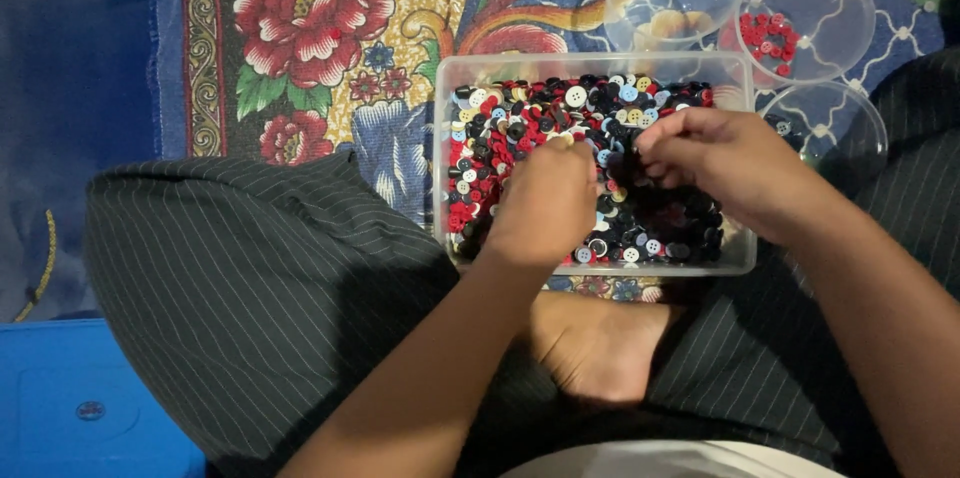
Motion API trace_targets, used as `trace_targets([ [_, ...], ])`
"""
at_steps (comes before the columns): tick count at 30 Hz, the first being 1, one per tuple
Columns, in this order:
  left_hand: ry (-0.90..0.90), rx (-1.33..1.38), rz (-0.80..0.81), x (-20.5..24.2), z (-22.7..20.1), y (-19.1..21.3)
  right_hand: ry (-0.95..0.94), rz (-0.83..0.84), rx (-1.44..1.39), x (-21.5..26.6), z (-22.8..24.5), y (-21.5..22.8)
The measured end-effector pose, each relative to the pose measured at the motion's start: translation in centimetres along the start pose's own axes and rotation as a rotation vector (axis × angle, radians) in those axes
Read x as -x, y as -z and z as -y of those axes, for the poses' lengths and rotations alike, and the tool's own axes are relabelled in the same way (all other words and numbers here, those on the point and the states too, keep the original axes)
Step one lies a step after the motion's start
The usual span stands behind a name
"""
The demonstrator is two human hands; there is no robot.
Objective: Sorting various colored buttons from a large plastic container into smaller separate containers while sitting on the floor.
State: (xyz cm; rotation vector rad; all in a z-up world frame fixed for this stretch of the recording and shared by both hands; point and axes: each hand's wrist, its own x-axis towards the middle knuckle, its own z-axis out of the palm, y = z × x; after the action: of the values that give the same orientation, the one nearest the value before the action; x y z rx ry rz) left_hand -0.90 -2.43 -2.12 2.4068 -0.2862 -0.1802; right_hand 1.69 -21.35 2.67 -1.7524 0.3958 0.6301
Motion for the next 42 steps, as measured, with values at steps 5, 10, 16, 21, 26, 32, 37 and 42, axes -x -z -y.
trace_targets([
  [5, 0.180, 0.140, 0.057, 0.3, -0.1, 1.9, 0.104, -0.101, 0.571, 0.1, 0.4, -1.9],
  [10, 0.479, 0.206, 0.159, 0.4, 0.5, 3.1, 0.426, -0.115, 0.957, -3.2, -3.1, -2.5],
  [16, 0.549, 0.296, 0.097, 0.4, 0.3, 3.6, 0.527, -0.129, 1.007, -3.0, -3.4, -2.7],
  [21, 0.536, 0.388, 0.133, -0.1, 0.3, 3.2, 0.141, -0.128, 0.764, -0.6, -0.8, -2.2],
  [26, 0.426, 0.386, 0.063, 0.0, -0.5, 2.5, 0.082, -0.161, 0.663, 1.2, 1.9, -0.9],
  [32, 0.336, 0.441, 0.025, -0.5, -1.5, 1.2, 0.294, -0.376, 0.627, -0.8, 1.7, 4.7],
  [37, 0.364, 0.586, 0.079, -0.8, -2.6, 1.2, 0.610, -0.546, 0.925, -4.3, -0.5, 9.3],
  [42, 0.279, 0.480, 0.086, -1.4, -3.2, 1.0, 0.489, -0.529, 0.955, -5.4, -1.2, 10.9],
])
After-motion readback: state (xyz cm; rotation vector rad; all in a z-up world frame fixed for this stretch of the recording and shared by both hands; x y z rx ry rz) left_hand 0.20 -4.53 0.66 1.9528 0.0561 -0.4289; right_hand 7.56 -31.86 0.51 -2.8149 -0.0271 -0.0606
